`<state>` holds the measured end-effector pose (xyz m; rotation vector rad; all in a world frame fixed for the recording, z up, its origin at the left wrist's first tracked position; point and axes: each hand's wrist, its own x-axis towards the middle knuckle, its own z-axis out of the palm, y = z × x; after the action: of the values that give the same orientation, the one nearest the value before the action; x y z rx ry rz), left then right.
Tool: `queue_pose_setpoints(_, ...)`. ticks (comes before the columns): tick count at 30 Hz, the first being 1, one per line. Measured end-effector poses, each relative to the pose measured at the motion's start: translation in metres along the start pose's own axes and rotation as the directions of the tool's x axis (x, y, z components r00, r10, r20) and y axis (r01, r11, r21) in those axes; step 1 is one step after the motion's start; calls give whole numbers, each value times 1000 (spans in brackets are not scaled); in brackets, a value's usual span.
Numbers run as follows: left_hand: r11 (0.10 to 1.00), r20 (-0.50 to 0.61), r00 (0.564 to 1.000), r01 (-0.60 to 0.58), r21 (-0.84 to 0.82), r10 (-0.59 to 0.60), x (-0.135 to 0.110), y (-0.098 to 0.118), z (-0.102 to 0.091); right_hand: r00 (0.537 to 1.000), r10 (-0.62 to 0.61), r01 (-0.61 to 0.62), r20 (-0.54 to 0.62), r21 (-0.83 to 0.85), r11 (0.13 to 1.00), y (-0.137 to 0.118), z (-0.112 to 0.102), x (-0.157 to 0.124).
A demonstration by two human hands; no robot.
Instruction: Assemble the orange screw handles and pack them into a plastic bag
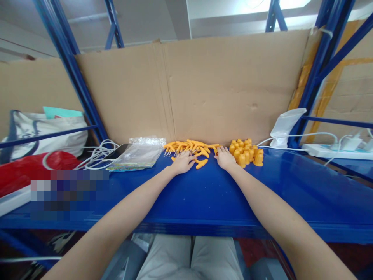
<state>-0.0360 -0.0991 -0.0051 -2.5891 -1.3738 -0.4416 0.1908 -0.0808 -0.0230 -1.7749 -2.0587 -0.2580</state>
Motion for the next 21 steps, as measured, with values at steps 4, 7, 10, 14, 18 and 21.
queue_pose_setpoints(4,999,-9,999,35,-8,-35,0,1,-1,1000,-21,21,-12,1,1000,5,6,3)
queue_pose_setpoints(7,998,-11,998,65,-5,-65,0,1,-2,999,-39,39,-22,-27,999,8,10,5)
queue_pose_setpoints(10,997,-23,997,79,-18,-80,0,0,-4,998,-54,52,-36,-46,998,11,13,6)
queue_pose_setpoints(14,986,-92,987,118,-115,-129,2,-1,-5,996,-70,68,-58,-41,997,14,16,7)
queue_pose_setpoints(18,895,-176,939,208,-395,-295,8,0,-3,997,-54,52,-45,-50,997,13,14,6)
queue_pose_setpoints(21,682,-188,889,169,-712,-417,14,1,0,998,-59,57,-23,-70,996,9,8,4)
